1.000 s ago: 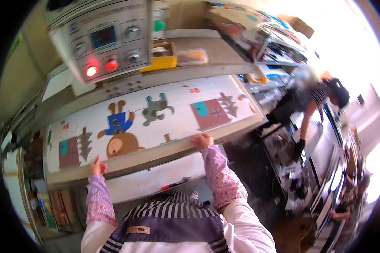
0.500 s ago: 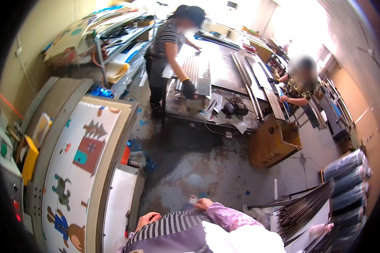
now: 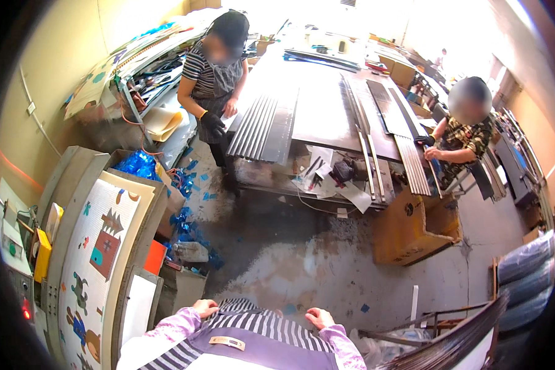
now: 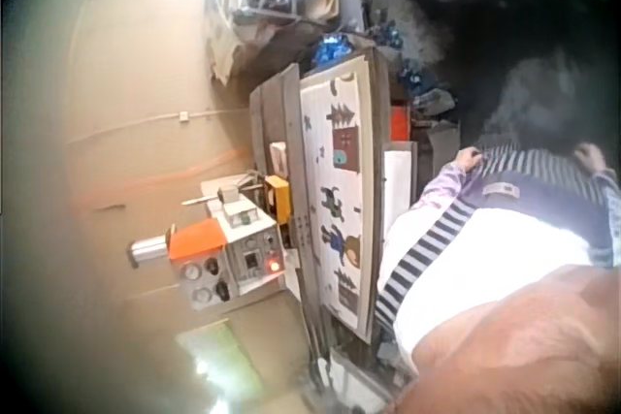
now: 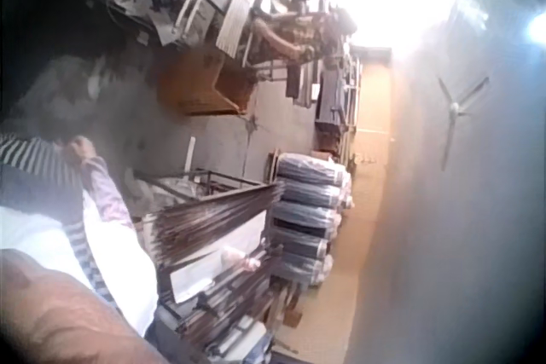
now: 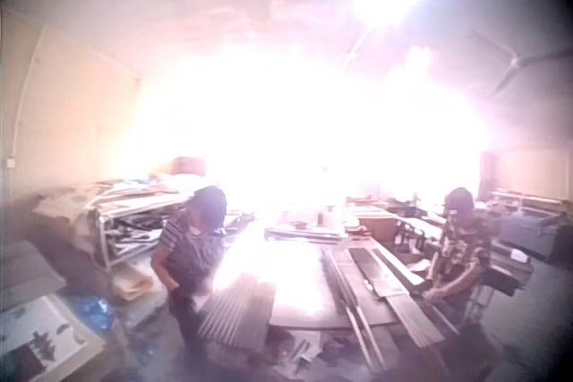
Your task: The person places a patterned board and metal strips into a heat press machine, adjusts the controls on the front panel, and operates the press.
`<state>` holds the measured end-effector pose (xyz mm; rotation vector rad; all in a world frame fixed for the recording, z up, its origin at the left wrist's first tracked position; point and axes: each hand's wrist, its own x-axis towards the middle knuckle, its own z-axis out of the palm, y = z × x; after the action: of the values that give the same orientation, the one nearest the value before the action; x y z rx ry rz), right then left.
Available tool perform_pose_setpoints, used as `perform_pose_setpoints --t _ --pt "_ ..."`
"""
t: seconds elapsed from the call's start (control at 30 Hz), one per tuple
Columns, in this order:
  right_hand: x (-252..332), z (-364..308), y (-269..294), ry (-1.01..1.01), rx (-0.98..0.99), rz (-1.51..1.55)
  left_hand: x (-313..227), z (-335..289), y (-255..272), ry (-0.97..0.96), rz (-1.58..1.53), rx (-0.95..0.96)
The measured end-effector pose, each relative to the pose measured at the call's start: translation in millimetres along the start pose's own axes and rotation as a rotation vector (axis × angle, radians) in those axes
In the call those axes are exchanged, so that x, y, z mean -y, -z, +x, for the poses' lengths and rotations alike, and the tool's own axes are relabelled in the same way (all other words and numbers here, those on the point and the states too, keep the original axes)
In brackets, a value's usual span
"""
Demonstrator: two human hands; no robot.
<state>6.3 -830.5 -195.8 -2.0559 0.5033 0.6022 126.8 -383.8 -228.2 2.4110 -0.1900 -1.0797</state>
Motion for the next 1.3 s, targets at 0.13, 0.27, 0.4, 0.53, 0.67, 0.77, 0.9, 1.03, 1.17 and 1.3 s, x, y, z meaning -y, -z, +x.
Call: perform_pose_setpoints --t 0.13,0.27,0.4,0.53,0.67,0.77,0.9,1.03,1.17,1.3 --pt "14 46 41 0.096 -0.111 0.068 25 13 8 0.239 0.123 0.061" --pt "36 86 74 0.016 -0.037 0.175 25 56 26 0.25 0.228 0.087" --pt "66 105 107 0.008 0.033 0.05 -29 131 59 0.156 0.021 -0.054" --pt "61 152 135 0.048 0.098 0.01 -112 191 90 -0.056 -0.122 -0.233" --pt "101 194 189 0.124 0.051 -0.003 -178 199 112 -0.102 -0.241 -0.282" --pt "85 256 238 0.264 -0.065 0.204 -177 203 95 -0.043 -0.287 -0.369" --pt "107 329 348 0.419 -0.49 -0.013 -176 174 55 0.156 -0.261 -0.433" --pt "91 407 421 0.336 -0.695 -0.246 -218 166 17 0.33 -0.387 -0.347" --pt "42 481 442 0.064 -0.572 0.088 -320 196 36 0.085 -0.293 -0.205" --pt "32 501 442 -0.165 -0.126 0.783 -418 259 76 -0.109 -0.206 -0.285"
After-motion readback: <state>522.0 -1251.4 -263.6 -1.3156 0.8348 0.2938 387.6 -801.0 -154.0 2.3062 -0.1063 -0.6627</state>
